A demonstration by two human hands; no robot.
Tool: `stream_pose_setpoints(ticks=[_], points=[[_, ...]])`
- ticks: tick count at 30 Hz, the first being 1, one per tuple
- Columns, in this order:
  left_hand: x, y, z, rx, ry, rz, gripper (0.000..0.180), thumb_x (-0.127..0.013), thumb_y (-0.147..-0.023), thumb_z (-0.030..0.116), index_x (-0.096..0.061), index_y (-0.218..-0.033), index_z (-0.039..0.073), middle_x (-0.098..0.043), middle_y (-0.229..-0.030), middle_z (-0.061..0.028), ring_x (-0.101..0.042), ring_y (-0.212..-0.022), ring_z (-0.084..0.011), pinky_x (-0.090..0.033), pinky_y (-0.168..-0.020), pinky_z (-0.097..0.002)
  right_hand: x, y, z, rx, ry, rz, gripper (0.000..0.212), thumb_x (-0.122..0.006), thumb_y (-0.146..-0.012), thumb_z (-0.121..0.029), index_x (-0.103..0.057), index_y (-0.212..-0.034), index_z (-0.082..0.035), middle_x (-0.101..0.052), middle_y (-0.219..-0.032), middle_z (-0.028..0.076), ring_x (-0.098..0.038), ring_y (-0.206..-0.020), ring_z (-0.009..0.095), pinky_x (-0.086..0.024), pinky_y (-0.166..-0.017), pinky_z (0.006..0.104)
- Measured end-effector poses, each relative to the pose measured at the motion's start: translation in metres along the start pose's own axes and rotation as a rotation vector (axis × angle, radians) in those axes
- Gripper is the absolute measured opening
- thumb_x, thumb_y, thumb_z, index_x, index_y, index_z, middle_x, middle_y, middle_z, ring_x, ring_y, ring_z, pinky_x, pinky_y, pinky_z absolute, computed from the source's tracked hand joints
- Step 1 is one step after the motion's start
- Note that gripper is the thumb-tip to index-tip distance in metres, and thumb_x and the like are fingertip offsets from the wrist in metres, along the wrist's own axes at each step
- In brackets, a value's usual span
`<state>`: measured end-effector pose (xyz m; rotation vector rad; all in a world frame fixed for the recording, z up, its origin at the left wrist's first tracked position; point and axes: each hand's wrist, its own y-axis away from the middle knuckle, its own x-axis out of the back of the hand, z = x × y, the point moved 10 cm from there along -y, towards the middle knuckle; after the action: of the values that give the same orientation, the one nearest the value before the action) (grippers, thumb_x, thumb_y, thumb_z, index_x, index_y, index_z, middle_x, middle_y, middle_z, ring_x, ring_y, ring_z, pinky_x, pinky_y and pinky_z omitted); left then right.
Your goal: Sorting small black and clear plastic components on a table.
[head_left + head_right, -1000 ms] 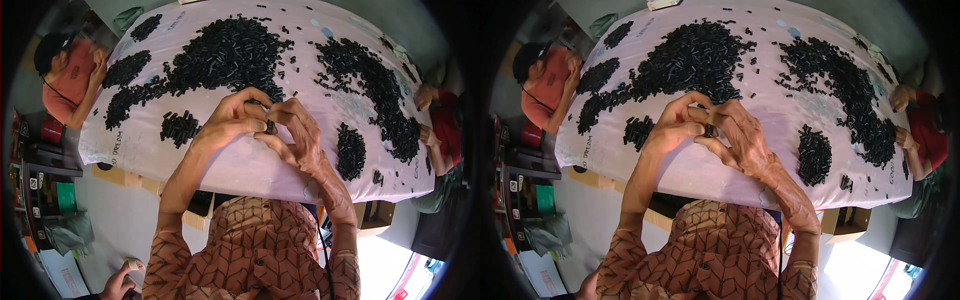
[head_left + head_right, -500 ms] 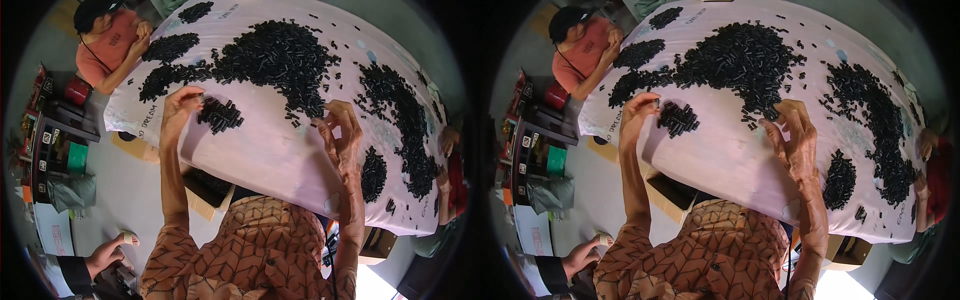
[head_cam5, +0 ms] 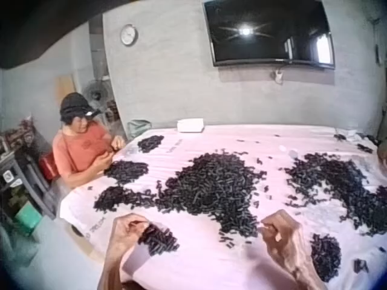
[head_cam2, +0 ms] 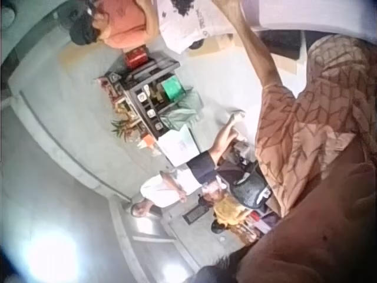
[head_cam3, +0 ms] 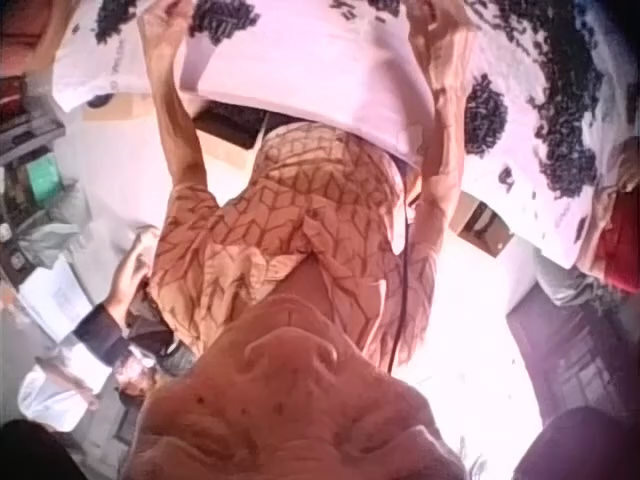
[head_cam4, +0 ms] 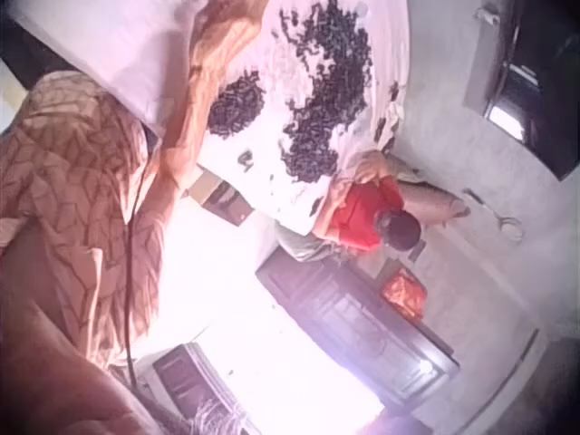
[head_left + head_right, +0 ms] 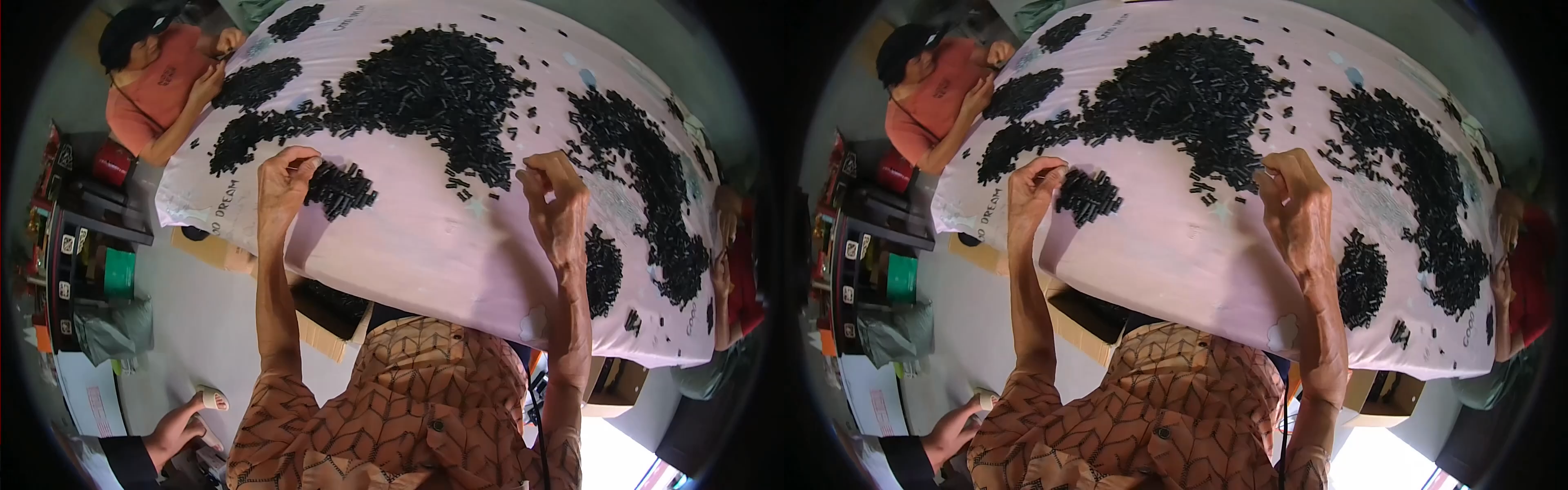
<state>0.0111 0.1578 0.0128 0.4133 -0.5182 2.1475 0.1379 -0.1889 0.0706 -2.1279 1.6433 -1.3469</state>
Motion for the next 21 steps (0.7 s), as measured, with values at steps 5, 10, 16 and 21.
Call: stream_pose_setpoints(ticks=[5,10,16,21], points=[[-0.073,0.004,0.05,-0.123,0.168,-0.242,0.009,-0.063,-0.083,-0.001,-0.068,-0.09,-0.001,-0.066,-0.077,-0.0031,-0.055,-0.068,-0.008,-0.045,-0.061,-0.0227,0.006,-0.002,0.027,-0.108,-0.018,0.06,0.003,-0.061,-0.078,0.0,-0.063,-0.078,0.002,-0.059,-0.068,0.011,-0.054,-0.058,0.018,-0.044,-0.055,0.0297],[-0.168,0.018,0.102,-0.292,-0.076,-0.659,0.013,-0.059,-0.081,0.001,-0.067,-0.091,-0.003,-0.063,-0.074,-0.0078,-0.056,-0.066,-0.0115,-0.045,-0.06,-0.0277,0.005,-0.003,0.06,-0.19,0.038,0.045,0.006,-0.058,-0.077,0.001,-0.064,-0.076,0.003,-0.063,-0.071,0.016,-0.059,-0.059,0.026,-0.047,-0.058,0.0339],[-0.203,0.014,0.115,-0.48,-0.22,-0.663,0.014,-0.057,-0.076,-0.002,-0.066,-0.086,-0.005,-0.061,-0.065,-0.0126,-0.055,-0.057,-0.0172,-0.043,-0.054,-0.0312,0.011,-0.003,0.075,-0.283,0.117,-0.008,0.013,-0.054,-0.079,-0.001,-0.065,-0.075,0.003,-0.065,-0.07,0.015,-0.062,-0.061,0.023,-0.05,-0.059,0.0321],[-0.201,0.021,0.094,-0.338,-0.304,-0.782,0.013,-0.058,-0.075,0.004,-0.068,-0.08,-0.002,-0.065,-0.07,-0.0157,-0.064,-0.063,-0.0268,-0.048,-0.06,-0.037,-0.05,0.016,0.051,-0.336,-0.472,-0.534,0.01,-0.058,-0.081,0.004,-0.068,-0.084,0.002,-0.065,-0.072,0.006,-0.057,-0.059,0.012,-0.048,-0.053,0.0263]])
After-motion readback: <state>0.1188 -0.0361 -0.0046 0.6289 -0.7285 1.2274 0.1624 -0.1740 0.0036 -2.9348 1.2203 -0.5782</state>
